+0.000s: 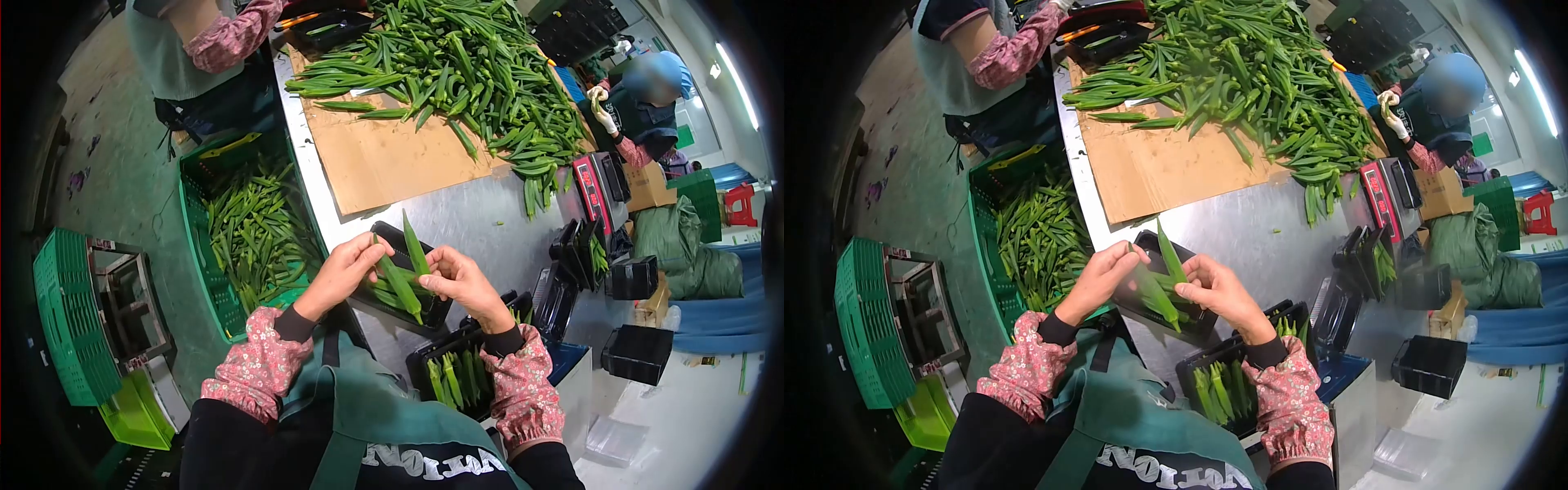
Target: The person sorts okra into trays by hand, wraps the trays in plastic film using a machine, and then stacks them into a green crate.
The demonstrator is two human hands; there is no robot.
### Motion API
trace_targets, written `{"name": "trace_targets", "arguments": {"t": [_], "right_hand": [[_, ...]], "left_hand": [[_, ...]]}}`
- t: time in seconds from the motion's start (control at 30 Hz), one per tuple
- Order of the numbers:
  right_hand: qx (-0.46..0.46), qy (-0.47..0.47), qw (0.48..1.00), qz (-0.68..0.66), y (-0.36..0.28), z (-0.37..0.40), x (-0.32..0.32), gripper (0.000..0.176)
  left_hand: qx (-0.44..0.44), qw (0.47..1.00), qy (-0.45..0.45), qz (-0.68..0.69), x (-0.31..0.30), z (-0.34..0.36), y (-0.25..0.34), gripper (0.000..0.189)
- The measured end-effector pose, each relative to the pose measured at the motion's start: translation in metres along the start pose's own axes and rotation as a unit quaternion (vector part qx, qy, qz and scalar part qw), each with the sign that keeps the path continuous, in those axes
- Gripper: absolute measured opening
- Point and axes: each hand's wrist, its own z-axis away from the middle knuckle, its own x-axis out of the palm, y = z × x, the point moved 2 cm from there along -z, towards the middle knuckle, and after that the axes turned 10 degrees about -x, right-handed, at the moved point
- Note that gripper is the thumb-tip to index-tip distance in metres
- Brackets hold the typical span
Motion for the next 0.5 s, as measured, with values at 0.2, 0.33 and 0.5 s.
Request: {"name": "trace_targets", "arguments": {"t": [0.2,0.33,0.5], "right_hand": [[-0.016,0.024,0.999,0.029,0.004,-0.001,-0.006,0.022],[-0.001,0.033,0.999,0.026,0.004,0.003,-0.013,0.024],[0.003,0.046,0.999,0.013,0.007,0.006,-0.016,0.027]], "left_hand": [[-0.016,0.997,0.070,-0.018,0.005,-0.010,-0.011,0.021],[-0.030,0.997,0.053,-0.039,0.012,-0.018,-0.014,0.020],[-0.023,0.999,-0.006,0.022,0.011,-0.020,-0.019,0.023]]}}
